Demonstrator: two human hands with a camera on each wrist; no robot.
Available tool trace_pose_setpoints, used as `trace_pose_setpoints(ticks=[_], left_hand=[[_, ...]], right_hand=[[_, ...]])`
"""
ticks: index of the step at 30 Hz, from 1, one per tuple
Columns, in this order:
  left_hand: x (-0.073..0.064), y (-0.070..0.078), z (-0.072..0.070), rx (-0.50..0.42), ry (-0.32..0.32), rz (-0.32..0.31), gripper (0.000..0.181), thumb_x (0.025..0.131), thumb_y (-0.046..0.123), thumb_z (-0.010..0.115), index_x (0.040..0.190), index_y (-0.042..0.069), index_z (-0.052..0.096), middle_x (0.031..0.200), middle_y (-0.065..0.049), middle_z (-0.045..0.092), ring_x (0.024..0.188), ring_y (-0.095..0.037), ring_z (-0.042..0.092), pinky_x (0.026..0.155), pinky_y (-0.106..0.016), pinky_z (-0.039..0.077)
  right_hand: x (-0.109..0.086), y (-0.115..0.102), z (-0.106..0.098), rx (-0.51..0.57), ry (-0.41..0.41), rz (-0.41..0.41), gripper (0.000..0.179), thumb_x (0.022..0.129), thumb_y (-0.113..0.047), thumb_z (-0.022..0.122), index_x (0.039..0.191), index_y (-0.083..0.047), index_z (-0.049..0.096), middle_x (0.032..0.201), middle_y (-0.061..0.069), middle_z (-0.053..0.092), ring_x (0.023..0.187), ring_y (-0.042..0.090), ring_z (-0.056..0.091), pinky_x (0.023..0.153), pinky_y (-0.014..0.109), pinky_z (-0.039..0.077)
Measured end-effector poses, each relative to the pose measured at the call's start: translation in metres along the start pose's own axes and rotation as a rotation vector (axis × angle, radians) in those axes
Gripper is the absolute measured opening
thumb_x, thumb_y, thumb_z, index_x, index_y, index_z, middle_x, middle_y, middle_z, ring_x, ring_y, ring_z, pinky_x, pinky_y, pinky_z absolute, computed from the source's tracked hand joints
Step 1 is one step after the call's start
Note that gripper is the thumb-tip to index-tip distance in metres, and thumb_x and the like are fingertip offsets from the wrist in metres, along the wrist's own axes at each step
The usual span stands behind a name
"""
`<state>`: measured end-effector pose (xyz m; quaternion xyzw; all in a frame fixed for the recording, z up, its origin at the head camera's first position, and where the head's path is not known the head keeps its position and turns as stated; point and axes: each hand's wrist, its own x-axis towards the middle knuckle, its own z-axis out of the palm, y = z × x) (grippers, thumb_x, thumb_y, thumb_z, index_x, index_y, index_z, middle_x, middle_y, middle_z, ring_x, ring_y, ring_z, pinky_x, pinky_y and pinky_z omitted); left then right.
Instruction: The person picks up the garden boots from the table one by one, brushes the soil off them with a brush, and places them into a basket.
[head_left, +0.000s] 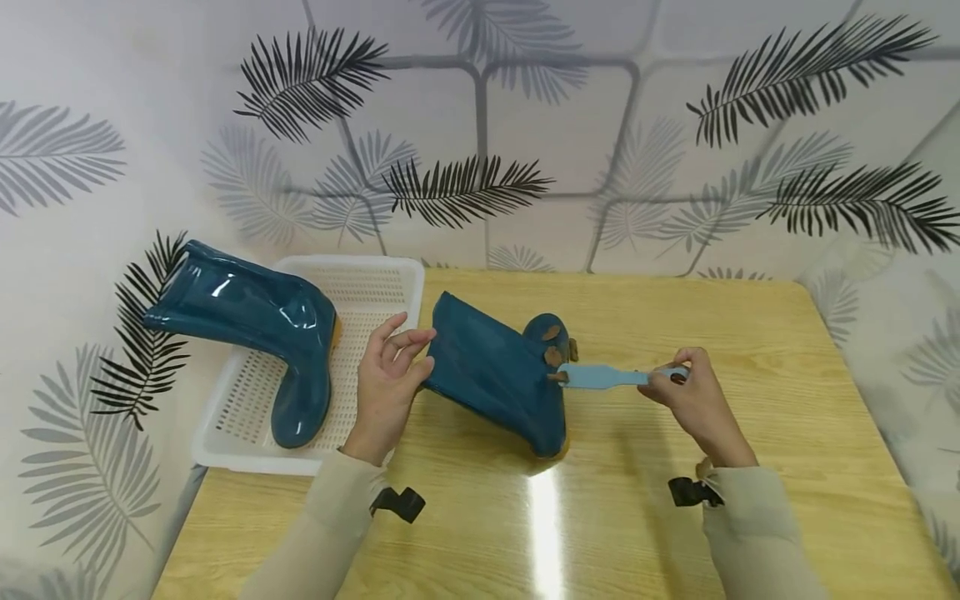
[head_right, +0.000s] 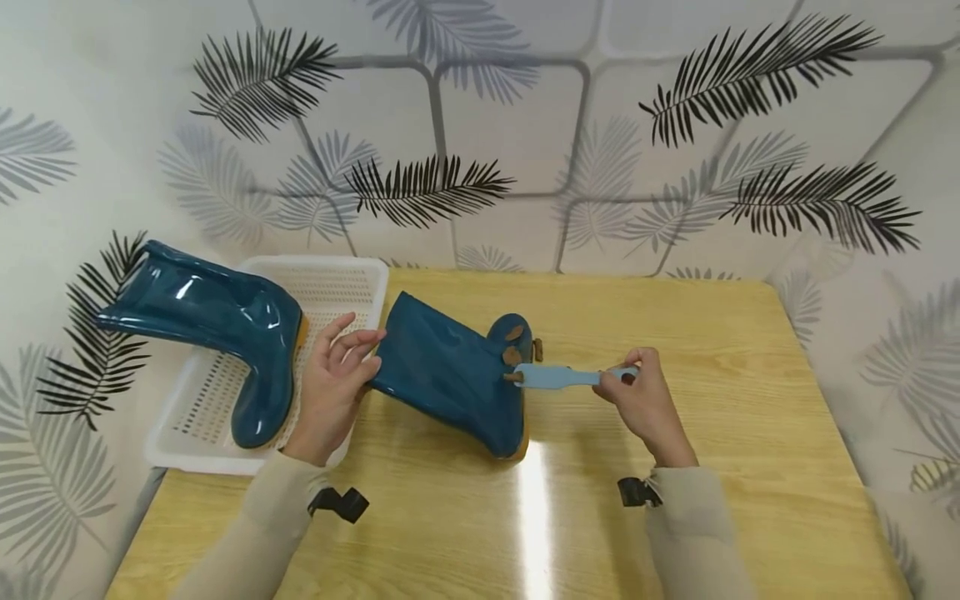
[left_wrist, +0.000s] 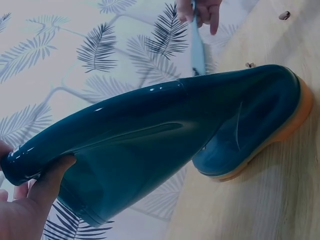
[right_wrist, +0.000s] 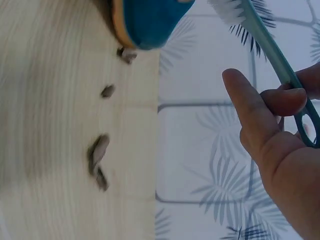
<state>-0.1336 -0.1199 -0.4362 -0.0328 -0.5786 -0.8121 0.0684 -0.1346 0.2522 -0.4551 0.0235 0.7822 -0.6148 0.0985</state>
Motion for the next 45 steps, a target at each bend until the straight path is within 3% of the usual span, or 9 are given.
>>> trace_pose_setpoints(ticks=[6, 10, 19, 27, 30, 36, 37, 40, 45], left_hand=[[0.002, 0.002, 0.004, -0.023, -0.008, 0.004, 0.065, 0.087, -0.024, 0.056, 0.144, 0.003, 0.039, 0.115, -0.006, 0.058, 0.119, -0.019, 0.059, 0.090, -0.022, 0.052], [0.002, 0.001, 0.004, -0.009, -0.006, 0.004, 0.065, 0.087, -0.023, 0.056, 0.144, 0.003, 0.039, 0.116, -0.006, 0.058, 0.119, -0.020, 0.059, 0.090, -0.022, 0.051], [0.005, 0.007, 0.003, -0.018, 0.013, -0.005, 0.064, 0.089, -0.023, 0.054, 0.144, 0.003, 0.037, 0.115, -0.008, 0.058, 0.119, -0.020, 0.059, 0.086, -0.020, 0.052], [0.006, 0.009, 0.002, -0.023, 0.028, -0.012, 0.065, 0.087, -0.024, 0.054, 0.144, 0.004, 0.038, 0.112, -0.007, 0.058, 0.117, -0.020, 0.060, 0.083, -0.020, 0.053], [0.006, 0.011, 0.000, -0.038, 0.031, -0.006, 0.065, 0.086, -0.025, 0.053, 0.142, 0.005, 0.040, 0.111, -0.007, 0.059, 0.115, -0.019, 0.061, 0.082, -0.019, 0.053], [0.009, 0.018, 0.002, -0.085, 0.023, 0.004, 0.064, 0.087, -0.025, 0.050, 0.141, 0.008, 0.040, 0.111, -0.007, 0.057, 0.116, -0.022, 0.062, 0.076, -0.018, 0.053], [0.009, 0.018, 0.002, -0.083, 0.023, 0.006, 0.064, 0.087, -0.025, 0.050, 0.141, 0.008, 0.040, 0.111, -0.007, 0.057, 0.117, -0.023, 0.061, 0.076, -0.018, 0.053], [0.008, 0.019, 0.004, -0.074, 0.028, 0.004, 0.065, 0.087, -0.025, 0.051, 0.142, 0.005, 0.039, 0.111, -0.007, 0.057, 0.116, -0.025, 0.061, 0.076, -0.019, 0.053], [0.007, 0.017, 0.003, -0.057, 0.037, -0.009, 0.065, 0.087, -0.025, 0.051, 0.143, 0.003, 0.037, 0.111, -0.007, 0.058, 0.114, -0.021, 0.062, 0.078, -0.019, 0.053]], right_hand=[[0.009, -0.007, 0.019, 0.013, -0.008, -0.025, 0.025, 0.100, -0.005, 0.045, 0.104, -0.005, 0.021, 0.109, 0.020, 0.046, 0.101, 0.022, 0.066, 0.094, 0.029, 0.052], [0.007, 0.002, 0.018, -0.005, 0.002, 0.000, 0.025, 0.100, -0.004, 0.045, 0.106, -0.004, 0.021, 0.110, 0.022, 0.046, 0.103, 0.027, 0.065, 0.094, 0.030, 0.052], [-0.006, 0.023, -0.016, -0.071, 0.047, 0.058, 0.026, 0.102, -0.006, 0.044, 0.107, -0.004, 0.018, 0.107, 0.019, 0.043, 0.100, 0.013, 0.065, 0.090, 0.024, 0.053], [0.009, 0.006, -0.009, -0.023, 0.066, -0.012, 0.027, 0.099, -0.005, 0.044, 0.102, -0.006, 0.018, 0.111, 0.023, 0.043, 0.094, 0.005, 0.065, 0.085, 0.022, 0.053], [0.017, -0.005, 0.002, 0.017, 0.048, -0.026, 0.028, 0.100, -0.007, 0.045, 0.100, -0.007, 0.017, 0.109, 0.020, 0.042, 0.106, 0.021, 0.068, 0.082, 0.023, 0.053], [0.036, -0.016, 0.027, 0.166, -0.002, -0.030, 0.030, 0.099, -0.002, 0.045, 0.099, -0.009, 0.016, 0.101, 0.014, 0.039, 0.096, 0.023, 0.069, 0.096, 0.032, 0.051], [0.037, -0.015, 0.031, 0.168, -0.009, -0.027, 0.030, 0.099, -0.002, 0.045, 0.099, -0.009, 0.016, 0.102, 0.015, 0.040, 0.094, 0.022, 0.068, 0.098, 0.033, 0.050], [0.039, -0.009, 0.037, 0.129, -0.026, -0.006, 0.029, 0.101, -0.003, 0.044, 0.101, -0.008, 0.016, 0.110, 0.019, 0.043, 0.116, 0.038, 0.062, 0.098, 0.034, 0.050], [0.036, 0.004, 0.036, 0.038, -0.020, 0.039, 0.027, 0.102, -0.005, 0.045, 0.107, -0.005, 0.018, 0.110, 0.021, 0.046, 0.118, 0.046, 0.058, 0.100, 0.039, 0.049]])
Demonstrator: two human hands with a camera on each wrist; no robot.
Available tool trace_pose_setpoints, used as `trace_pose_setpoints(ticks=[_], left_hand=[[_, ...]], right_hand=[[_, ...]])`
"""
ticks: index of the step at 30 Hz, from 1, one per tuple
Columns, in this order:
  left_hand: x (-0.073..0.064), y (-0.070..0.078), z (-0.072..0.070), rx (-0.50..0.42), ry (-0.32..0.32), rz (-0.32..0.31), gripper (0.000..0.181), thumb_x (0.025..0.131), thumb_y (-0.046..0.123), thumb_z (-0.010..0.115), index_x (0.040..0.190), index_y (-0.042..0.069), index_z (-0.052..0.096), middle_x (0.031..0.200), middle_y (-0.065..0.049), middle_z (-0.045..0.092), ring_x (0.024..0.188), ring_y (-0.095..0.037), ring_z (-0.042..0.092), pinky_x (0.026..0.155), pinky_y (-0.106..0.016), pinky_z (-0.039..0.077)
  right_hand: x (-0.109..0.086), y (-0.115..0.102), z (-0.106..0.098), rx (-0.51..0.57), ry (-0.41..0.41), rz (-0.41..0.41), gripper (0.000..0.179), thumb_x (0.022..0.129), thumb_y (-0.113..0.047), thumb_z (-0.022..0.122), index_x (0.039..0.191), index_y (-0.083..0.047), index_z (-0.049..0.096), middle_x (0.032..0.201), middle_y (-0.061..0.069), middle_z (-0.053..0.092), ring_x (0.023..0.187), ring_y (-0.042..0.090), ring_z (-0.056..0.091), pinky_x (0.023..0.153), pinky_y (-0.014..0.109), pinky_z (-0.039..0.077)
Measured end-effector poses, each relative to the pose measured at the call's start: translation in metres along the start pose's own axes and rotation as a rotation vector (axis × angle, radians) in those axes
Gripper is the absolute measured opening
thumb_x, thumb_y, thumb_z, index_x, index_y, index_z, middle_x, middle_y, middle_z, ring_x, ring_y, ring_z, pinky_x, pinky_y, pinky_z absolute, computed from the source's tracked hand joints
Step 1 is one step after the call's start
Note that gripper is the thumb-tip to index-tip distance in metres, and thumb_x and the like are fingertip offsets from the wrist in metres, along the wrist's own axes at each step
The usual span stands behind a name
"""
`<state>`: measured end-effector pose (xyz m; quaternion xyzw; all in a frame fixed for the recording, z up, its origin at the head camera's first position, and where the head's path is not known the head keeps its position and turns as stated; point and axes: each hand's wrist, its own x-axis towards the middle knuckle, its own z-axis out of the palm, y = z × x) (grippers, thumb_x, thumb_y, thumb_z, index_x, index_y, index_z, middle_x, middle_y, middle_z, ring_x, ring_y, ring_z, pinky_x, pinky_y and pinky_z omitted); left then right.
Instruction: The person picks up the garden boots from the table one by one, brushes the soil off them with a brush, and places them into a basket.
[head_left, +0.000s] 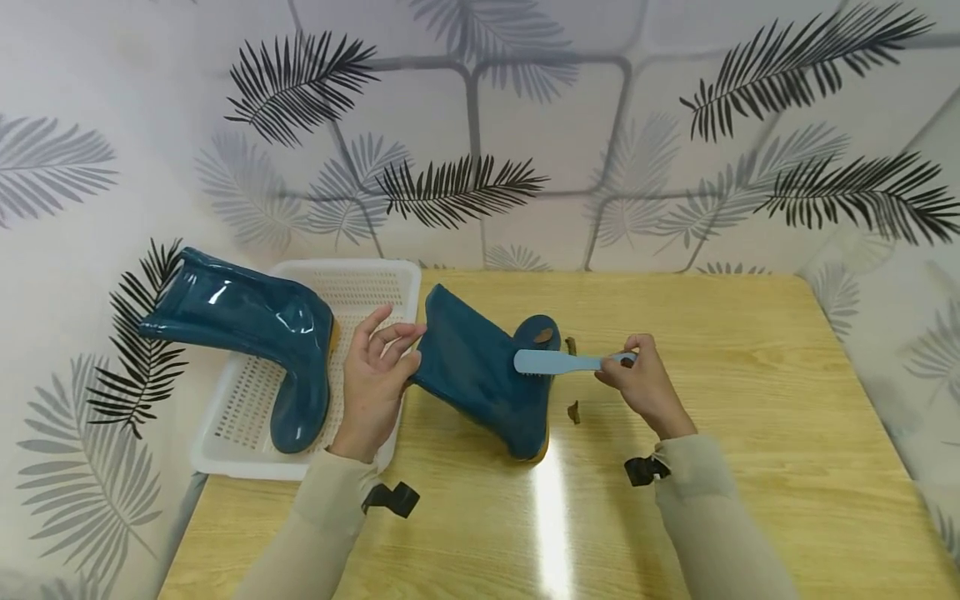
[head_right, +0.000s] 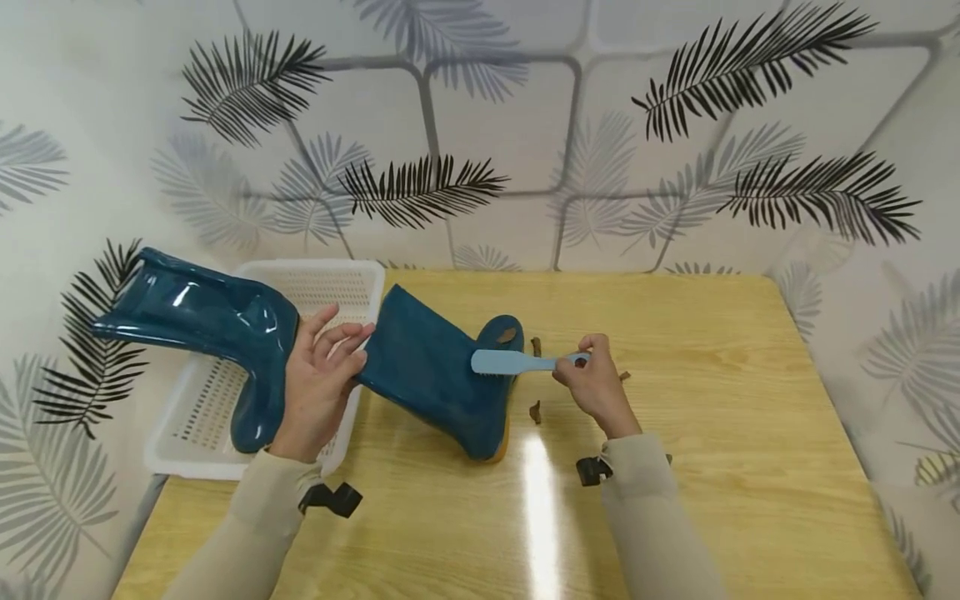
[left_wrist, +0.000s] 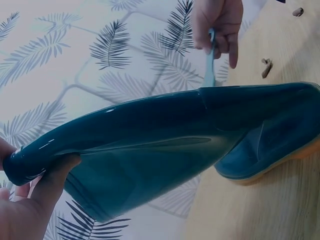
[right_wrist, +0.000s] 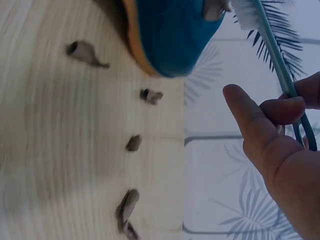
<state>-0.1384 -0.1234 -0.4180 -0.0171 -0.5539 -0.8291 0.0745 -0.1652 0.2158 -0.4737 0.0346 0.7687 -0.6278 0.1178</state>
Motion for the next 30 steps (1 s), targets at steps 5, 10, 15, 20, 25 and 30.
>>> trace_pose_setpoints(ticks=[5, 10, 15, 20, 25, 30], left_hand=[[-0.001, -0.001, -0.003, -0.011, 0.007, -0.005, 0.065, 0.088, -0.025, 0.051, 0.143, 0.007, 0.038, 0.111, -0.006, 0.058, 0.116, -0.022, 0.061, 0.076, -0.018, 0.053], [-0.001, -0.001, -0.006, -0.035, 0.019, -0.002, 0.065, 0.088, -0.025, 0.050, 0.142, 0.008, 0.040, 0.110, -0.006, 0.058, 0.115, -0.020, 0.062, 0.066, -0.016, 0.051], [-0.003, -0.002, -0.007, -0.044, 0.015, 0.005, 0.065, 0.088, -0.025, 0.050, 0.143, 0.007, 0.039, 0.110, -0.006, 0.058, 0.114, -0.019, 0.063, 0.069, -0.017, 0.053], [-0.004, -0.002, -0.006, -0.052, 0.004, 0.013, 0.064, 0.088, -0.025, 0.051, 0.142, 0.008, 0.040, 0.111, -0.006, 0.058, 0.115, -0.019, 0.062, 0.071, -0.017, 0.053], [-0.003, -0.001, -0.007, -0.059, 0.017, 0.019, 0.062, 0.088, -0.025, 0.051, 0.138, 0.010, 0.043, 0.109, -0.005, 0.059, 0.114, -0.019, 0.063, 0.071, -0.018, 0.053], [0.000, 0.004, -0.009, -0.047, 0.036, 0.026, 0.062, 0.087, -0.025, 0.051, 0.138, 0.009, 0.043, 0.108, -0.005, 0.059, 0.112, -0.018, 0.064, 0.071, -0.018, 0.053]], right_hand=[[-0.004, 0.007, -0.011, -0.011, 0.032, 0.006, 0.028, 0.100, -0.002, 0.045, 0.105, -0.004, 0.017, 0.105, 0.020, 0.046, 0.110, 0.033, 0.064, 0.098, 0.037, 0.050], [-0.010, 0.009, -0.027, -0.035, 0.047, 0.008, 0.030, 0.100, -0.004, 0.044, 0.103, -0.006, 0.015, 0.090, 0.010, 0.038, 0.108, 0.030, 0.064, 0.093, 0.029, 0.052], [-0.010, 0.002, -0.031, -0.044, 0.075, -0.008, 0.030, 0.100, -0.006, 0.044, 0.102, -0.008, 0.014, 0.083, 0.006, 0.032, 0.104, 0.024, 0.068, 0.079, 0.025, 0.051], [-0.004, -0.005, -0.019, 0.056, 0.086, -0.052, 0.031, 0.098, -0.001, 0.043, 0.100, -0.010, 0.013, 0.080, 0.005, 0.022, 0.088, 0.013, 0.067, 0.091, 0.027, 0.053], [-0.005, 0.005, -0.015, 0.070, 0.059, -0.029, 0.030, 0.098, 0.000, 0.042, 0.100, -0.008, 0.014, 0.088, 0.009, 0.030, 0.107, 0.030, 0.064, 0.098, 0.036, 0.050], [-0.012, 0.016, -0.026, -0.018, 0.087, 0.018, 0.028, 0.098, 0.000, 0.042, 0.104, -0.005, 0.015, 0.093, 0.011, 0.033, 0.097, 0.027, 0.063, 0.095, 0.032, 0.052]])
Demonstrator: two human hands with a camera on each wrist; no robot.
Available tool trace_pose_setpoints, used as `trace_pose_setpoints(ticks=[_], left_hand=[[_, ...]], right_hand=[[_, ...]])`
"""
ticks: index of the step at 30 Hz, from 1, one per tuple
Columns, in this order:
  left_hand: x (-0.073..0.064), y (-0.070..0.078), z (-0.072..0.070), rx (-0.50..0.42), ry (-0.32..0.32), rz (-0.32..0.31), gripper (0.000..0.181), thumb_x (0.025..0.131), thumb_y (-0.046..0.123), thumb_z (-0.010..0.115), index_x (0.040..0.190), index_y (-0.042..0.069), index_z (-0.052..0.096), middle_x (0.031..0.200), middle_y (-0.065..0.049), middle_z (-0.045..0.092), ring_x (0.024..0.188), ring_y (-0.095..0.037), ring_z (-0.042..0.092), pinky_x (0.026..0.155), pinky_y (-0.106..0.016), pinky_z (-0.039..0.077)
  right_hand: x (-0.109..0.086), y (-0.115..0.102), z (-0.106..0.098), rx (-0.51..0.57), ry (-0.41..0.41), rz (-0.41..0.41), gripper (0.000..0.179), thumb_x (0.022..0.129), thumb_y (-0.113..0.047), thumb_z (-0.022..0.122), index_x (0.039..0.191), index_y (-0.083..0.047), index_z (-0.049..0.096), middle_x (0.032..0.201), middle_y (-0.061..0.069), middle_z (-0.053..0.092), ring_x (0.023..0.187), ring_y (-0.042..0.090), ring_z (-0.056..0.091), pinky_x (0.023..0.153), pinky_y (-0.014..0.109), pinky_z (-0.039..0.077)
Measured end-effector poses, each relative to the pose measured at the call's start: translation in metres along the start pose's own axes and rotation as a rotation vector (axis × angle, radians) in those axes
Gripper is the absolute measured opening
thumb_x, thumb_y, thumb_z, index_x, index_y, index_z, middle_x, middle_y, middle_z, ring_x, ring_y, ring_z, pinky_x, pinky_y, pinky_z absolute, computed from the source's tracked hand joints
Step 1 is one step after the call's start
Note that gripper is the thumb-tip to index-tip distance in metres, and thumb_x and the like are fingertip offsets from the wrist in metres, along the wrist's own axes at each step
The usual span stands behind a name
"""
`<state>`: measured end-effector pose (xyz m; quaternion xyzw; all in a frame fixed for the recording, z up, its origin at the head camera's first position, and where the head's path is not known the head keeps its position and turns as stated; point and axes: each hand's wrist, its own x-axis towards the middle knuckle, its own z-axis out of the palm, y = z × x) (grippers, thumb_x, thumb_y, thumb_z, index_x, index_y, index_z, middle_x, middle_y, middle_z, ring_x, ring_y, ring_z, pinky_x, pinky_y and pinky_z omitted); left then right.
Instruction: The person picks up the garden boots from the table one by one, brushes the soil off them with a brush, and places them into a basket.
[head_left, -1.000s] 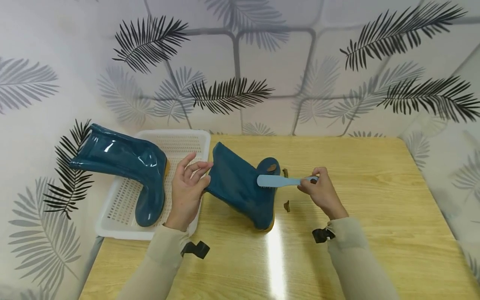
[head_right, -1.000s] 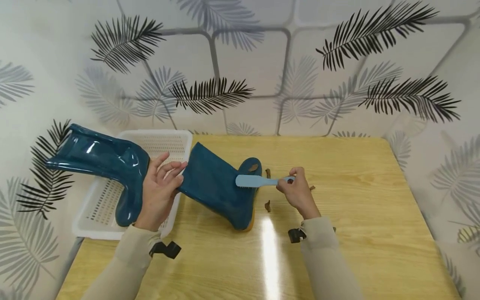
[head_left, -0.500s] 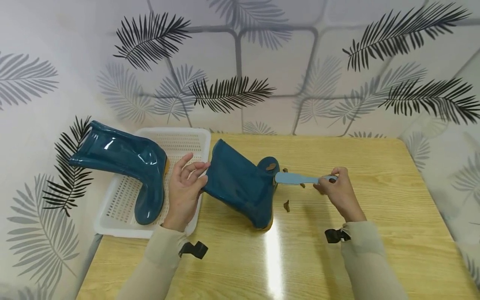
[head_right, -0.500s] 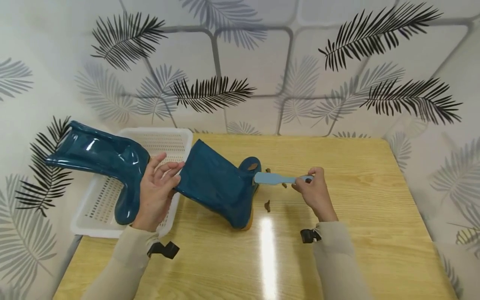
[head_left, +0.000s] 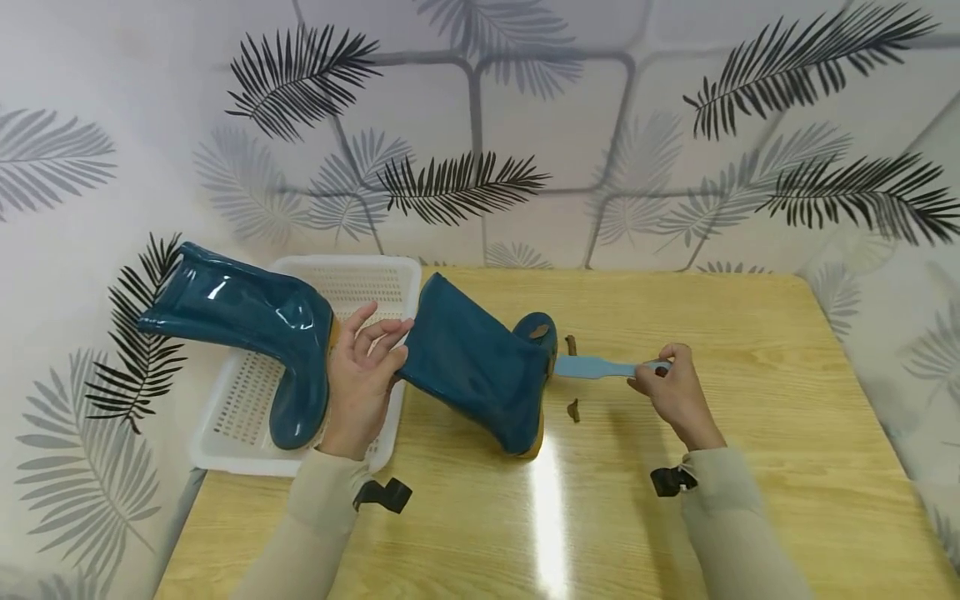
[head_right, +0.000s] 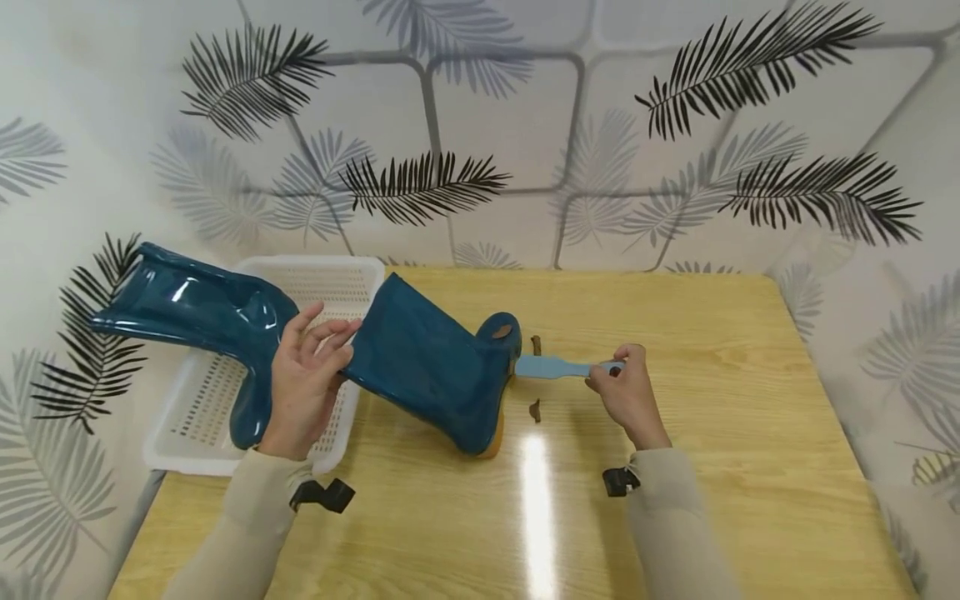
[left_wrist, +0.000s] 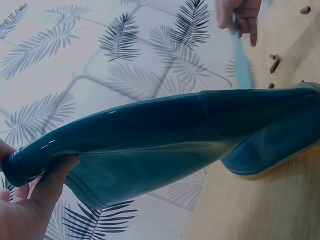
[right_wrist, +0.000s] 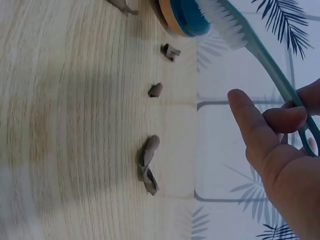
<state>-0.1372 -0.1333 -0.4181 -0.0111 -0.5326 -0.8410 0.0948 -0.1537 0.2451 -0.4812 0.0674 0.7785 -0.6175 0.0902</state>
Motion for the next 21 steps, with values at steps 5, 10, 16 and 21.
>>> trace_pose_setpoints(ticks=[5, 10, 16, 21], left_hand=[[0.005, 0.006, 0.005, 0.027, -0.013, 0.014, 0.064, 0.088, -0.024, 0.052, 0.143, 0.006, 0.038, 0.110, -0.006, 0.057, 0.113, -0.019, 0.064, 0.072, -0.019, 0.054], [0.009, 0.013, 0.009, 0.045, -0.026, 0.047, 0.065, 0.087, -0.025, 0.052, 0.142, 0.007, 0.041, 0.109, -0.007, 0.057, 0.113, -0.022, 0.064, 0.070, -0.018, 0.053], [0.010, 0.021, 0.007, 0.054, 0.006, 0.037, 0.065, 0.086, -0.027, 0.051, 0.141, 0.009, 0.043, 0.108, -0.007, 0.058, 0.111, -0.021, 0.066, 0.067, -0.018, 0.052], [0.009, 0.021, 0.006, 0.015, 0.006, 0.036, 0.063, 0.087, -0.026, 0.051, 0.138, 0.010, 0.046, 0.108, -0.007, 0.058, 0.109, -0.021, 0.066, 0.072, -0.019, 0.055]], right_hand=[[-0.002, -0.002, -0.005, 0.002, 0.010, -0.014, 0.027, 0.100, -0.002, 0.042, 0.104, -0.006, 0.016, 0.092, 0.010, 0.034, 0.111, 0.035, 0.064, 0.091, 0.026, 0.053], [0.002, -0.002, 0.009, 0.099, -0.028, -0.044, 0.029, 0.099, 0.001, 0.043, 0.099, -0.007, 0.016, 0.098, 0.016, 0.038, 0.114, 0.041, 0.056, 0.096, 0.031, 0.050], [0.002, 0.017, 0.011, 0.000, -0.036, -0.003, 0.028, 0.100, 0.001, 0.042, 0.098, -0.006, 0.015, 0.099, 0.013, 0.041, 0.103, 0.026, 0.059, 0.096, 0.036, 0.051], [0.002, 0.017, 0.012, 0.018, -0.115, -0.024, 0.028, 0.099, 0.000, 0.045, 0.100, -0.006, 0.018, 0.108, 0.017, 0.038, 0.110, 0.038, 0.059, 0.097, 0.039, 0.051]])
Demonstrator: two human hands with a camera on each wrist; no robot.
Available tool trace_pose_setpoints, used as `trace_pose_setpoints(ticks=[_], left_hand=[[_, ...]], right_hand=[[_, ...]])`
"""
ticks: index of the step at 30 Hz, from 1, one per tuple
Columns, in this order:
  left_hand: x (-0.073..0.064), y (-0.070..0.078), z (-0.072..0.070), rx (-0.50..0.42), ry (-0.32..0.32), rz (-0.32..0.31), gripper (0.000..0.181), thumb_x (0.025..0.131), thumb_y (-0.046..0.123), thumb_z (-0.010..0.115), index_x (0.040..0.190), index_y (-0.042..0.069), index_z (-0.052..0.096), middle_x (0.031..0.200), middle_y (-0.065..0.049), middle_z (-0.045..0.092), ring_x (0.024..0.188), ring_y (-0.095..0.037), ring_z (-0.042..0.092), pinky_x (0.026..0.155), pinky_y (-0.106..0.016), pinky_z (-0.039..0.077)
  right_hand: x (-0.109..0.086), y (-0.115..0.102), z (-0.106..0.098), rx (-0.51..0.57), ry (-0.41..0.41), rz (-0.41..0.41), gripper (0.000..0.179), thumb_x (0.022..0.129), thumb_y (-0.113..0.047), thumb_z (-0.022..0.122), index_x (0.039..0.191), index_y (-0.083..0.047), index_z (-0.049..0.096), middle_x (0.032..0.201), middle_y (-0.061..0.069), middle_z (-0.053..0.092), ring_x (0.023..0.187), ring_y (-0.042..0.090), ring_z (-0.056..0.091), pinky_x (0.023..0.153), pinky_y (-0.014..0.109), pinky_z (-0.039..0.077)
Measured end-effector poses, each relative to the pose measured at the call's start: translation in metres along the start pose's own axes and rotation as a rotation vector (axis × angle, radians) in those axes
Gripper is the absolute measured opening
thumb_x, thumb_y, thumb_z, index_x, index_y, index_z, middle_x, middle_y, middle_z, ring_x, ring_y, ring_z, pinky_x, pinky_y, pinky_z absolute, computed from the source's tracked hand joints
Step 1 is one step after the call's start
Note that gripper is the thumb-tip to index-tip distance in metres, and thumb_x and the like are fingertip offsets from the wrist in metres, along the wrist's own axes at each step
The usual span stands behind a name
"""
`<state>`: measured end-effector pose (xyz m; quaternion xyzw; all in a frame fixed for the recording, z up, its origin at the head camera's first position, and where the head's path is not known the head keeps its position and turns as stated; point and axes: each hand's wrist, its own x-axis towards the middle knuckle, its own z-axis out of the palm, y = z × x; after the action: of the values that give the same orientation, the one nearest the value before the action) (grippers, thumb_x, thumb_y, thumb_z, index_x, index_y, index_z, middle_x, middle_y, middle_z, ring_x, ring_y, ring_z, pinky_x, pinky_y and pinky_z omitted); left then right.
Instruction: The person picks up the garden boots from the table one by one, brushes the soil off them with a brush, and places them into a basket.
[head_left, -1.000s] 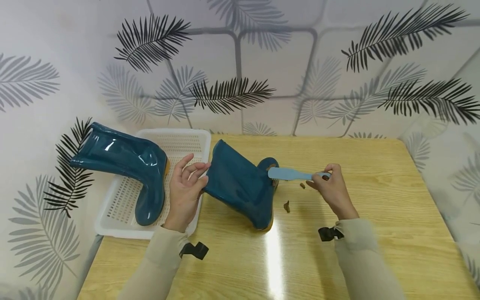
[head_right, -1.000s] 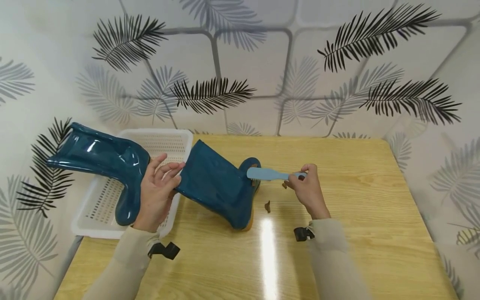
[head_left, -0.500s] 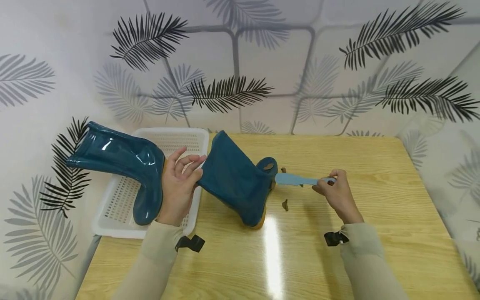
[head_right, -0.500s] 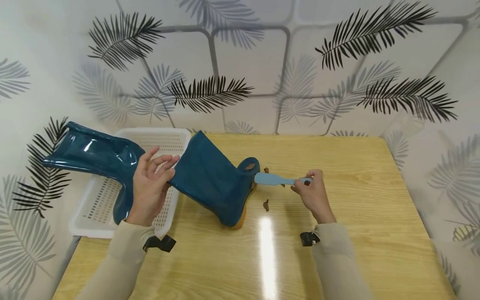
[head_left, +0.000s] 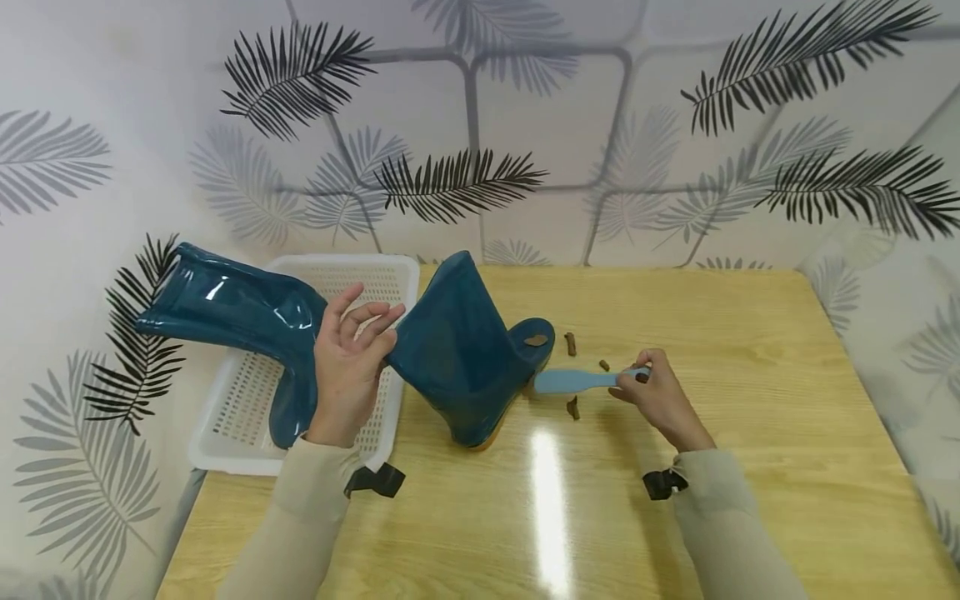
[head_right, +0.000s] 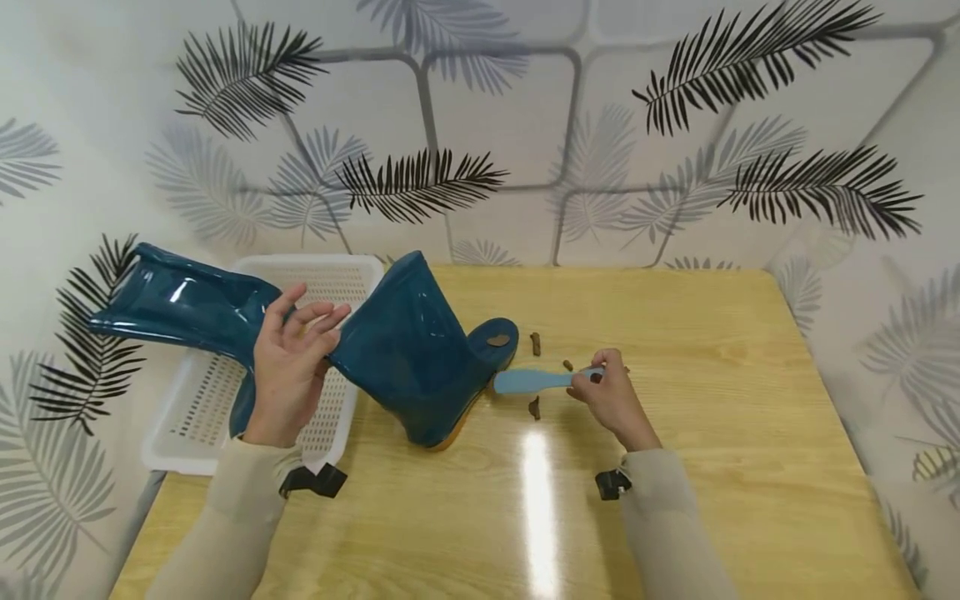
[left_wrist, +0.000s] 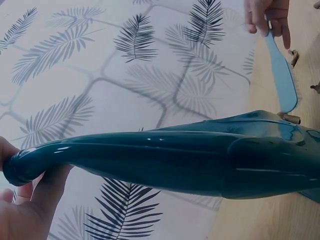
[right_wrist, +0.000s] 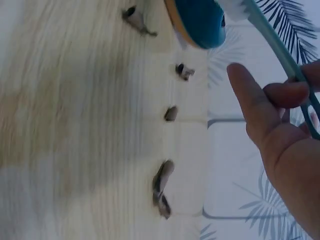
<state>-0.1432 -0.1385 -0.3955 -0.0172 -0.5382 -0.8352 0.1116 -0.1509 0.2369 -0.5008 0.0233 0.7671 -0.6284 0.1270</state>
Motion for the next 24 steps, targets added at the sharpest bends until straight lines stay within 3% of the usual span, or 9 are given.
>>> trace_pose_setpoints(ticks=[4, 7, 10, 14, 15, 19, 21, 22, 24], left_hand=[[-0.001, -0.002, -0.001, 0.000, 0.000, 0.010, 0.061, 0.088, -0.024, 0.052, 0.139, 0.009, 0.045, 0.108, -0.008, 0.058, 0.110, -0.022, 0.066, 0.075, -0.020, 0.055], [-0.002, -0.003, -0.003, 0.012, 0.009, 0.003, 0.061, 0.089, -0.023, 0.053, 0.140, 0.008, 0.044, 0.108, -0.007, 0.058, 0.110, -0.022, 0.065, 0.077, -0.021, 0.055], [-0.003, -0.003, -0.005, 0.015, 0.018, 0.000, 0.060, 0.089, -0.023, 0.053, 0.140, 0.008, 0.044, 0.107, -0.007, 0.058, 0.109, -0.022, 0.066, 0.078, -0.021, 0.055], [-0.003, -0.004, -0.005, -0.001, 0.022, -0.004, 0.059, 0.089, -0.022, 0.054, 0.139, 0.008, 0.045, 0.106, -0.007, 0.058, 0.108, -0.022, 0.066, 0.079, -0.021, 0.055], [-0.003, -0.004, -0.005, -0.004, 0.022, -0.008, 0.059, 0.089, -0.022, 0.054, 0.139, 0.008, 0.045, 0.106, -0.007, 0.059, 0.108, -0.021, 0.066, 0.080, -0.022, 0.056], [-0.005, -0.005, -0.005, 0.001, 0.014, -0.031, 0.059, 0.090, -0.021, 0.054, 0.140, 0.009, 0.043, 0.107, -0.007, 0.058, 0.109, -0.020, 0.066, 0.080, -0.022, 0.056], [-0.007, -0.006, -0.005, 0.008, 0.009, -0.041, 0.059, 0.090, -0.020, 0.054, 0.141, 0.009, 0.042, 0.108, -0.007, 0.058, 0.110, -0.020, 0.065, 0.080, -0.022, 0.056], [-0.008, -0.006, -0.005, 0.009, 0.007, -0.043, 0.059, 0.091, -0.020, 0.053, 0.141, 0.008, 0.042, 0.108, -0.007, 0.058, 0.110, -0.020, 0.065, 0.081, -0.022, 0.056], [-0.010, -0.006, -0.007, 0.011, 0.004, -0.047, 0.060, 0.090, -0.021, 0.053, 0.142, 0.008, 0.041, 0.109, -0.007, 0.057, 0.111, -0.020, 0.065, 0.082, -0.023, 0.056]], right_hand=[[0.005, -0.004, 0.008, 0.009, -0.054, -0.011, 0.029, 0.098, 0.000, 0.046, 0.099, -0.006, 0.018, 0.108, 0.016, 0.032, 0.115, 0.045, 0.056, 0.097, 0.042, 0.051], [0.005, -0.001, 0.007, -0.034, -0.021, 0.000, 0.029, 0.098, -0.002, 0.046, 0.100, -0.006, 0.018, 0.098, 0.013, 0.033, 0.112, 0.044, 0.057, 0.096, 0.044, 0.052], [0.002, 0.003, 0.000, -0.060, 0.020, 0.006, 0.028, 0.098, 0.001, 0.044, 0.099, -0.004, 0.017, 0.107, 0.022, 0.041, 0.121, 0.048, 0.051, 0.096, 0.046, 0.051], [0.000, 0.004, -0.011, -0.052, 0.052, 0.016, 0.027, 0.099, 0.002, 0.042, 0.099, -0.003, 0.016, 0.117, 0.029, 0.039, 0.131, 0.052, 0.040, 0.098, 0.043, 0.049], [0.000, 0.003, -0.013, -0.051, 0.061, 0.020, 0.027, 0.100, 0.002, 0.042, 0.099, -0.003, 0.016, 0.110, 0.027, 0.041, 0.132, 0.052, 0.040, 0.098, 0.041, 0.050], [0.003, -0.006, -0.020, -0.086, 0.110, 0.029, 0.026, 0.101, -0.005, 0.042, 0.104, -0.005, 0.017, 0.095, 0.014, 0.042, 0.117, 0.040, 0.060, 0.087, 0.031, 0.055], [0.008, -0.012, -0.021, -0.066, 0.133, 0.023, 0.026, 0.101, -0.006, 0.042, 0.104, -0.007, 0.016, 0.087, 0.009, 0.040, 0.099, 0.028, 0.069, 0.084, 0.030, 0.055], [0.011, -0.016, -0.018, -0.046, 0.137, 0.011, 0.027, 0.101, -0.006, 0.041, 0.103, -0.009, 0.015, 0.082, 0.008, 0.039, 0.083, 0.021, 0.069, 0.084, 0.031, 0.055], [0.019, -0.023, -0.012, 0.007, 0.137, -0.014, 0.029, 0.100, -0.003, 0.041, 0.100, -0.011, 0.013, 0.073, 0.004, 0.033, 0.059, 0.008, 0.053, 0.088, 0.034, 0.055]])
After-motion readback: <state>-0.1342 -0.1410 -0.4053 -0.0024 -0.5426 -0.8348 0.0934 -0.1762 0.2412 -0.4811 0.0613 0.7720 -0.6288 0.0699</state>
